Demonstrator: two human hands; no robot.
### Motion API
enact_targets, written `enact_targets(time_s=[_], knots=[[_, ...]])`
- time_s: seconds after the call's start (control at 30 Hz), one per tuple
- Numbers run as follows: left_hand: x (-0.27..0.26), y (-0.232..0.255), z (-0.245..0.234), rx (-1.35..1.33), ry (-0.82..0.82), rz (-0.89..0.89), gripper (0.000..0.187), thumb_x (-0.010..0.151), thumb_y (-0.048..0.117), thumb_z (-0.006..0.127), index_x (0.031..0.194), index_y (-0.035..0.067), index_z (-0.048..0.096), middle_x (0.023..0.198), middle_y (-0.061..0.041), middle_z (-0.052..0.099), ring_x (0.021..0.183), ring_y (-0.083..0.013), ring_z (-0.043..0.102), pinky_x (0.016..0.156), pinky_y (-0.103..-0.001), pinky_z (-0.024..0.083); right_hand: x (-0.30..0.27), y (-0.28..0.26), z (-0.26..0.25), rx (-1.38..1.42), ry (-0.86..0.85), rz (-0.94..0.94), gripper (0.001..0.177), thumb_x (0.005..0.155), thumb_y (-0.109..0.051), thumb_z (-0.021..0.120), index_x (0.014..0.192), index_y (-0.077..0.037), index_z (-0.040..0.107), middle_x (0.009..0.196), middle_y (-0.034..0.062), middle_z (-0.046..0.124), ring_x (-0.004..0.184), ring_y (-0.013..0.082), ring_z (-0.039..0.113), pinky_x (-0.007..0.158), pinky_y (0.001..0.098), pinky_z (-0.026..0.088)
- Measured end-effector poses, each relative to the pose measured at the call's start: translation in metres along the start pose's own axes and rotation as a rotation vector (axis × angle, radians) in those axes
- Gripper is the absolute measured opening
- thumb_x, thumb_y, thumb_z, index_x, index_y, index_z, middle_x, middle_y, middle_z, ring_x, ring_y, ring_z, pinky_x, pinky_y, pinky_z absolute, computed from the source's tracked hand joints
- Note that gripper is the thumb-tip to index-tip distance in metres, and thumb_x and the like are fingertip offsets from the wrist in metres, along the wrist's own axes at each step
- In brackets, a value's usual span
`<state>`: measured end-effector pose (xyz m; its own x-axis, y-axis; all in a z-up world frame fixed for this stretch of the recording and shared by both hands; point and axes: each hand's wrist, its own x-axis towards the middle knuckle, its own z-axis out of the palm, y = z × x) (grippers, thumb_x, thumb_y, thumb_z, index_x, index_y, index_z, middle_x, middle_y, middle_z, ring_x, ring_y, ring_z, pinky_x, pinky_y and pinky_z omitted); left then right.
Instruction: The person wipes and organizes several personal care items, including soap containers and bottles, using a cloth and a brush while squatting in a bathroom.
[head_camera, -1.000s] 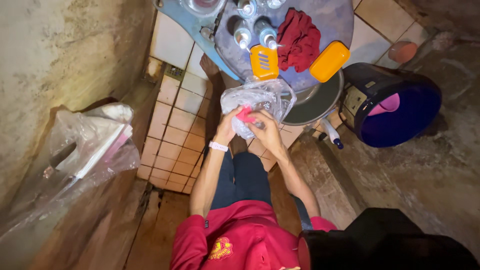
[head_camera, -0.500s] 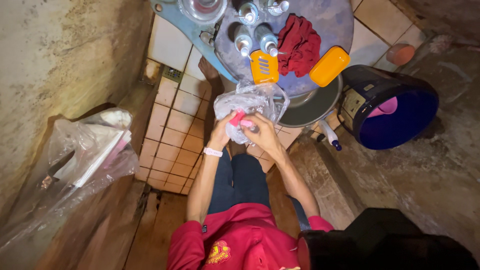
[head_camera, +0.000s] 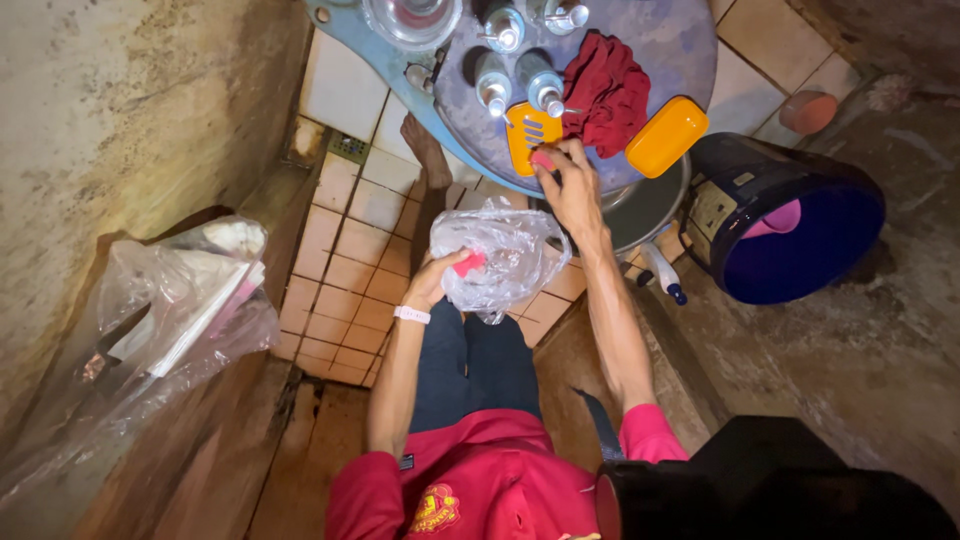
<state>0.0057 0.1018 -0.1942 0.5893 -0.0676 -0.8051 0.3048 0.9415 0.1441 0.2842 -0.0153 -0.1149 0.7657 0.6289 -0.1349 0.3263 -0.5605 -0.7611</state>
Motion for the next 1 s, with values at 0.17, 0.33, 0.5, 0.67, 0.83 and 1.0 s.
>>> enact_targets(time_s=[0.17, 0.33, 0.5, 0.67, 0.83, 1.0], knots=[[0.009, 0.006, 0.003, 0.007, -0.008, 0.032, 0.043, 0.089, 0.004, 0.074, 0.129, -0.005, 0.061, 0.116, -0.017, 0.071, 0.101, -0.0271, 0.073, 0.09, -0.042, 0.061, 0.005, 0.011, 0.009, -0.114, -0.083, 0.055, 0.023, 0.098, -0.009, 0.07, 0.119, -0.005, 0.075, 0.098, 0.015, 0.063, 0.087, 0.0352, 0.067, 0.076, 0.0435, 0.053], [0.016, 0.013, 0.014, 0.001, -0.031, 0.059, 0.04, 0.091, 0.005, 0.074, 0.127, -0.007, 0.061, 0.113, -0.02, 0.072, 0.098, -0.0308, 0.073, 0.087, -0.043, 0.06, -0.008, 0.0, -0.002, -0.028, 0.065, 0.082, 0.023, 0.097, -0.004, 0.072, 0.12, -0.002, 0.074, 0.095, 0.0147, 0.063, 0.079, 0.0295, 0.062, 0.07, 0.0392, 0.05], [0.018, 0.014, 0.031, -0.051, 0.0, 0.111, 0.04, 0.089, 0.002, 0.074, 0.127, -0.004, 0.062, 0.115, -0.016, 0.072, 0.102, -0.0254, 0.072, 0.091, -0.04, 0.06, -0.071, -0.055, -0.009, 0.087, 0.021, 0.007, 0.017, 0.09, -0.003, 0.078, 0.106, -0.003, 0.073, 0.095, 0.0102, 0.069, 0.066, 0.0184, 0.061, 0.061, 0.0316, 0.05], [0.015, 0.004, 0.041, -0.044, 0.023, 0.168, 0.033, 0.091, 0.002, 0.073, 0.122, -0.003, 0.066, 0.113, -0.013, 0.073, 0.102, -0.0218, 0.072, 0.09, -0.035, 0.058, -0.101, -0.077, 0.023, -0.043, -0.175, -0.181, 0.039, 0.084, -0.017, 0.08, 0.12, -0.006, 0.07, 0.118, 0.0154, 0.062, 0.084, 0.0318, 0.063, 0.074, 0.0424, 0.055], [0.008, -0.008, 0.047, -0.035, 0.162, 0.279, 0.028, 0.089, 0.003, 0.075, 0.116, -0.001, 0.07, 0.109, -0.01, 0.073, 0.098, -0.0199, 0.071, 0.086, -0.034, 0.057, -0.116, -0.069, 0.035, -0.021, -0.21, -0.168, 0.036, 0.089, -0.018, 0.078, 0.122, -0.007, 0.068, 0.122, 0.0149, 0.06, 0.097, 0.0346, 0.064, 0.084, 0.0439, 0.055], [0.007, -0.009, 0.048, -0.032, 0.219, 0.274, 0.029, 0.089, 0.002, 0.076, 0.117, -0.001, 0.07, 0.11, -0.01, 0.073, 0.099, -0.0205, 0.071, 0.087, -0.034, 0.056, -0.12, -0.065, 0.04, -0.047, -0.279, -0.203, 0.034, 0.093, -0.016, 0.075, 0.124, -0.004, 0.067, 0.119, 0.0142, 0.061, 0.104, 0.0356, 0.064, 0.089, 0.0452, 0.055]])
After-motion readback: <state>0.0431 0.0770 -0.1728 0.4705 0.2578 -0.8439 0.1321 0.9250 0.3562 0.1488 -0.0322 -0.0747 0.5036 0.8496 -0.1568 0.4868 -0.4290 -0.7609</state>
